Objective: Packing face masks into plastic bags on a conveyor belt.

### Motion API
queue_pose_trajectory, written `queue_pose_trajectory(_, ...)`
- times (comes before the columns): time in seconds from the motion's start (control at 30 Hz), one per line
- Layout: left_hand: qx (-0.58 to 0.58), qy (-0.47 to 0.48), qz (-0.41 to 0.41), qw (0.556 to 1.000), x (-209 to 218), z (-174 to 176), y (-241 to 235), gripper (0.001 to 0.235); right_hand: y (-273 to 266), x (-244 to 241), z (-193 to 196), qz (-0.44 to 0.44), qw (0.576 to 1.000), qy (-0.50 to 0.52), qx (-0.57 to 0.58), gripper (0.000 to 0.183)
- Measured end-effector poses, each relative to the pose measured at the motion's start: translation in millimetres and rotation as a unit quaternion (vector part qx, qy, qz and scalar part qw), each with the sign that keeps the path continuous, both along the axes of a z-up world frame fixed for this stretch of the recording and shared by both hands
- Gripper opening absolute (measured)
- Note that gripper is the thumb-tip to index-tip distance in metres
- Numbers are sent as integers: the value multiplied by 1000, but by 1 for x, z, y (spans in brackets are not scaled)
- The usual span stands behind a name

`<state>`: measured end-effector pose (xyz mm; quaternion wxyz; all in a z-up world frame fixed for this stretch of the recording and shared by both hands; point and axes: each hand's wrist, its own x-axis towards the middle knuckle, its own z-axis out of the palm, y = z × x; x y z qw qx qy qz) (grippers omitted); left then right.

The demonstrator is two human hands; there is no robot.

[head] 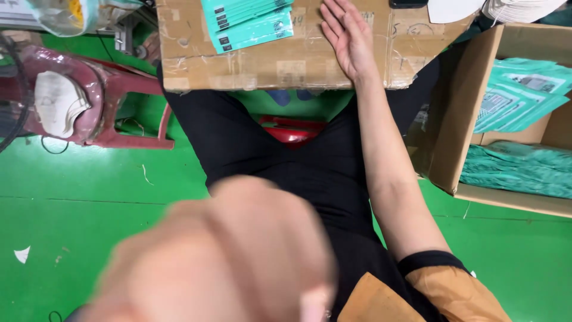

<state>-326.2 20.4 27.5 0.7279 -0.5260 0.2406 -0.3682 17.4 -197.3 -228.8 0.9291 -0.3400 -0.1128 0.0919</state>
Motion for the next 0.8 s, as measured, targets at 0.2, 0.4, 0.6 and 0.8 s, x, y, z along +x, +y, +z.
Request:
queue_pose_trajectory(0.2,-651,433,-34,622,82,193,9,28,0,5,4,1,999,28,29,46)
queue_pose_trajectory(0.4,-764,453,-418,-188,110,159,-17,33,0,1,12,-2,998,53,38,47)
queue_pose_trajectory(0.6,-725,399,-522,-207,148,136,-35,18,-2,3,8,10,995,81,51,48)
queue_pose_trajectory(0.8,-660,585,-455,-124,171,127,-17,5,-5,-2,9,15,997,46,53,47)
